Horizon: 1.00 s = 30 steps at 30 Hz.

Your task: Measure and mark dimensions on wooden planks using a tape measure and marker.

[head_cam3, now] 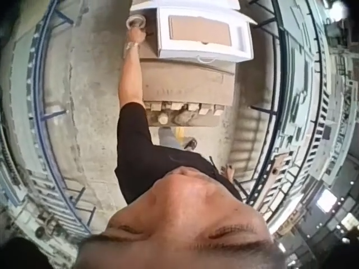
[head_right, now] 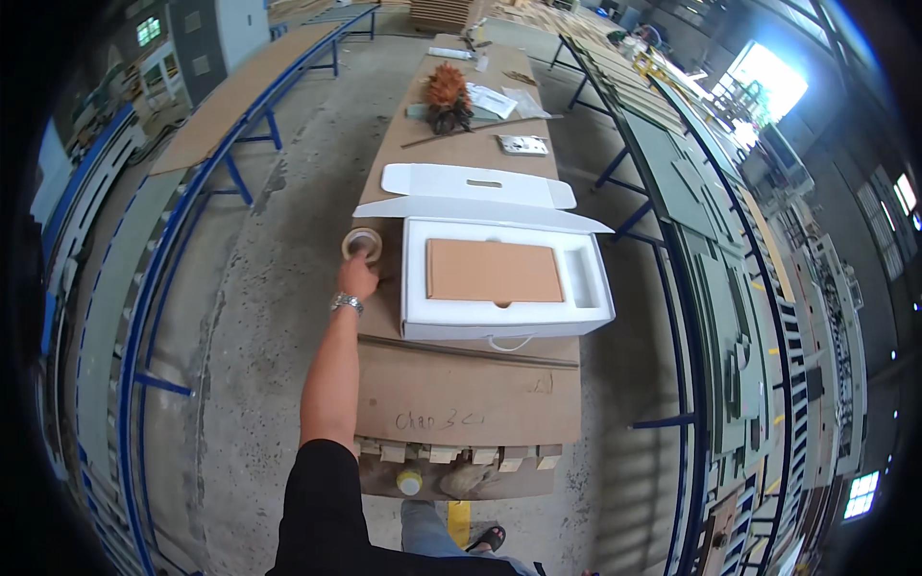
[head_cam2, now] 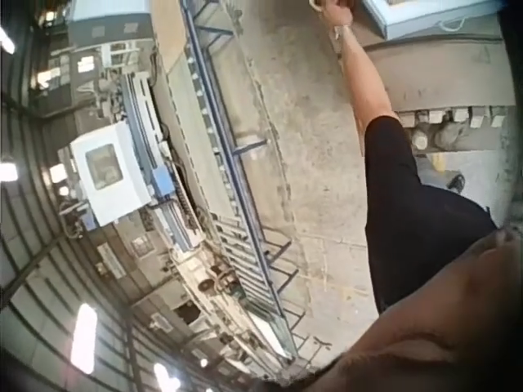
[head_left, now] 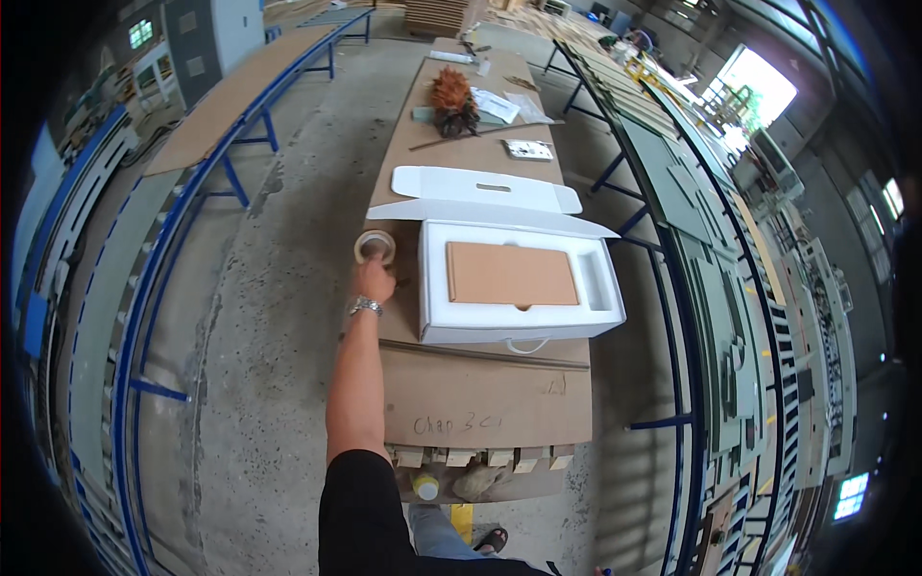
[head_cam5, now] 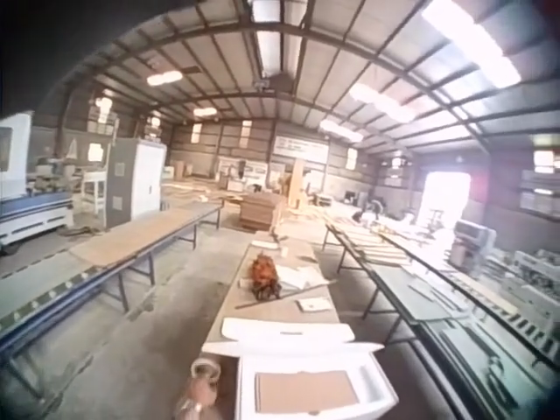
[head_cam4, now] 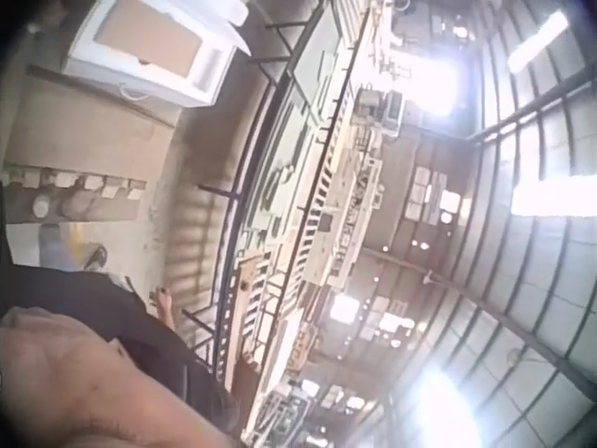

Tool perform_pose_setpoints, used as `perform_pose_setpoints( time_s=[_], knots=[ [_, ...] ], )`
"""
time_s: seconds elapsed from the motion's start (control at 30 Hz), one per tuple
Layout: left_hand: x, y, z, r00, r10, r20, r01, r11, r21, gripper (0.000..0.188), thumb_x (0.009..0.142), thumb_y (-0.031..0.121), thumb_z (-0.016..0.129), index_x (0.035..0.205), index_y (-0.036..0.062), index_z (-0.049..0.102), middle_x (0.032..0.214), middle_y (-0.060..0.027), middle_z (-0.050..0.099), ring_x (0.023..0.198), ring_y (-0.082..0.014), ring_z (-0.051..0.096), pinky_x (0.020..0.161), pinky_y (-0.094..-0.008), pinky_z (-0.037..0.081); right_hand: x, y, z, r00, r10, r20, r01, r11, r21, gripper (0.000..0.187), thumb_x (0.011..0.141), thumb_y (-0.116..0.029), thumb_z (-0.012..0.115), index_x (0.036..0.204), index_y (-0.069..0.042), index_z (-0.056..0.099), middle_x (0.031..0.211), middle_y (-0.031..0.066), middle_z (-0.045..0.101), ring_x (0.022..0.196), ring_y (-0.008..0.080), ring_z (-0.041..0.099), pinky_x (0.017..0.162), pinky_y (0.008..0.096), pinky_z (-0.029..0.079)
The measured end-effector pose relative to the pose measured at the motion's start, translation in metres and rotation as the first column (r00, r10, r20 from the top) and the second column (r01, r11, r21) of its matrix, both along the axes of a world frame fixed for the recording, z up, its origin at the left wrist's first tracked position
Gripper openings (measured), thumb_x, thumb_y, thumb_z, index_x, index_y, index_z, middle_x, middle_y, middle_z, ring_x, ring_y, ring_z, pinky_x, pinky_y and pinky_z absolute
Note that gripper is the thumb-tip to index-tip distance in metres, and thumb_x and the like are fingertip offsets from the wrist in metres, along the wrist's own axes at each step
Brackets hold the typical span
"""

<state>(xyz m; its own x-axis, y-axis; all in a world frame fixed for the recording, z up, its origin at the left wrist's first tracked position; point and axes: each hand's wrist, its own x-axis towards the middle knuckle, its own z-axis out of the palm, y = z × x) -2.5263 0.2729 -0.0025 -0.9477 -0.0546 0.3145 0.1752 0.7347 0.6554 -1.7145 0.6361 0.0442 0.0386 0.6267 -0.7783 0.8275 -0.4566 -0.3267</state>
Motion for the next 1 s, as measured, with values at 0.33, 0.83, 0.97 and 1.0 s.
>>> perform_pose_setpoints(
  time_s=[0.33,0.83,0.97,1.0],
  knots=[
    [0.147,0.006,0.041,1.000,0.025,-0.015,-0.010,0.769,0.639,0.016,0.089,0.011,0.066,0.100,0.0009,0.062,0.085,-0.0039,0.062,0.077,-0.0125,0.058,0.070,-0.0283,0.048,0.012,-0.019,-0.004,0.941,0.339,0.000,-0.336,0.932,0.137,0.055,0.087,-0.026,0.071,0.131,-0.001,0.050,0.112,0.0180,0.065,0.102,0.0285,0.065,0.076,0.0427,0.055],
    [0.776,0.318,0.199,0.059,-0.963,-0.262,0.869,-0.079,0.488,0.028,0.073,0.012,0.079,0.092,-0.0018,0.062,0.110,-0.0114,0.056,0.099,-0.0205,0.057,0.087,-0.0312,0.046,0.222,0.032,0.088,0.818,0.270,-0.508,0.249,0.630,0.736,0.015,0.095,-0.009,0.058,0.109,-0.005,0.059,0.092,0.0078,0.073,0.084,0.0129,0.067,0.075,0.0277,0.050],
    [0.908,0.371,0.212,-0.281,-0.918,-0.280,0.842,-0.376,0.388,0.030,0.070,0.017,0.080,0.088,-0.0002,0.063,0.109,-0.0137,0.059,0.098,-0.0234,0.058,0.086,-0.0327,0.047,0.315,0.047,0.184,0.699,0.339,-0.630,0.456,0.467,0.758,0.019,0.092,-0.007,0.061,0.110,-0.008,0.061,0.099,0.0131,0.071,0.085,0.0225,0.069,0.073,0.0311,0.051],
    [0.940,0.385,0.216,-0.348,-0.903,-0.254,0.825,-0.423,0.374,0.030,0.069,0.017,0.080,0.088,-0.0002,0.063,0.108,-0.0146,0.060,0.098,-0.0246,0.059,0.085,-0.0335,0.048,0.343,0.051,0.198,0.717,0.275,-0.641,0.495,0.446,0.745,0.019,0.092,-0.007,0.061,0.110,-0.008,0.061,0.099,0.0131,0.071,0.085,0.0225,0.069,0.073,0.0311,0.051]
  ],
)
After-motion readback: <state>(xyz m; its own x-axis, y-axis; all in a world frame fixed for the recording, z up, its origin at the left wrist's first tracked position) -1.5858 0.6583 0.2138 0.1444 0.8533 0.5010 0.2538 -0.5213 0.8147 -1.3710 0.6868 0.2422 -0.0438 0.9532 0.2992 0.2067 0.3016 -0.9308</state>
